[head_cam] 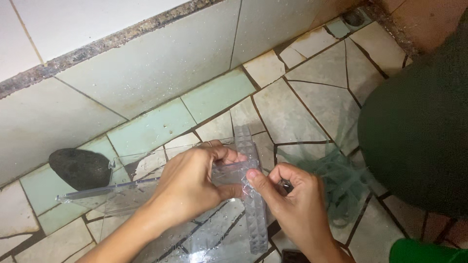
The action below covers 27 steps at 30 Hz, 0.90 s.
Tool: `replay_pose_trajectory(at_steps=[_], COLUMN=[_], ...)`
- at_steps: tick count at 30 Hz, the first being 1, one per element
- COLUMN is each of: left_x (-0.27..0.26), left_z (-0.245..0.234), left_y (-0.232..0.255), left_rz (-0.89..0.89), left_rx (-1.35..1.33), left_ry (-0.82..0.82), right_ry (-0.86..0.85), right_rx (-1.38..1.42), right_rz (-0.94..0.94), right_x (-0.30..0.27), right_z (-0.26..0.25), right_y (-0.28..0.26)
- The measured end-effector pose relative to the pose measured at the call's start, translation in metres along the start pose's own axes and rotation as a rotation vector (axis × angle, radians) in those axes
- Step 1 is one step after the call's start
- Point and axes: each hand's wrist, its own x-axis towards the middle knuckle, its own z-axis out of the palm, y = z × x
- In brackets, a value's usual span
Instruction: The person sits on the floor and assembles a clear plastic container by snapping together a grid-like frame and a circular base. They use a nail clipper to trim excess plastic from the frame edges and repeatedly adjust the fit of the parts.
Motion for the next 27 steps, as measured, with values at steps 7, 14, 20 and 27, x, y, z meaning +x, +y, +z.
replay_pose_trajectory(at_steps=[7, 14, 20, 27], left_x=[0.001, -0.01, -0.049, -0.05], left_z=[-0.003, 0.007, 0.041, 0.084], left_y=[0.003, -0.003, -0.001, -0.024], left_rz=[-0.162, 0.353, -0.054, -0.262], left_rx=[0.071, 0.229, -0.112, -1.145], left_ry=[-0.083, 0.353, 0.39, 0.226], right_ry=[0.009, 0.081, 0.097, 0.123], right_rx=[-0.132, -0.138, -0.078, -0.098], right_rz=[-0.21, -0.317, -0.372, -0.348], right_x=[-0.01, -0.033, -0.034, -0.039], right_z=[-0.004, 0.009, 0.013, 0.015], right_y=[0.002, 0.017, 0.024, 0.025])
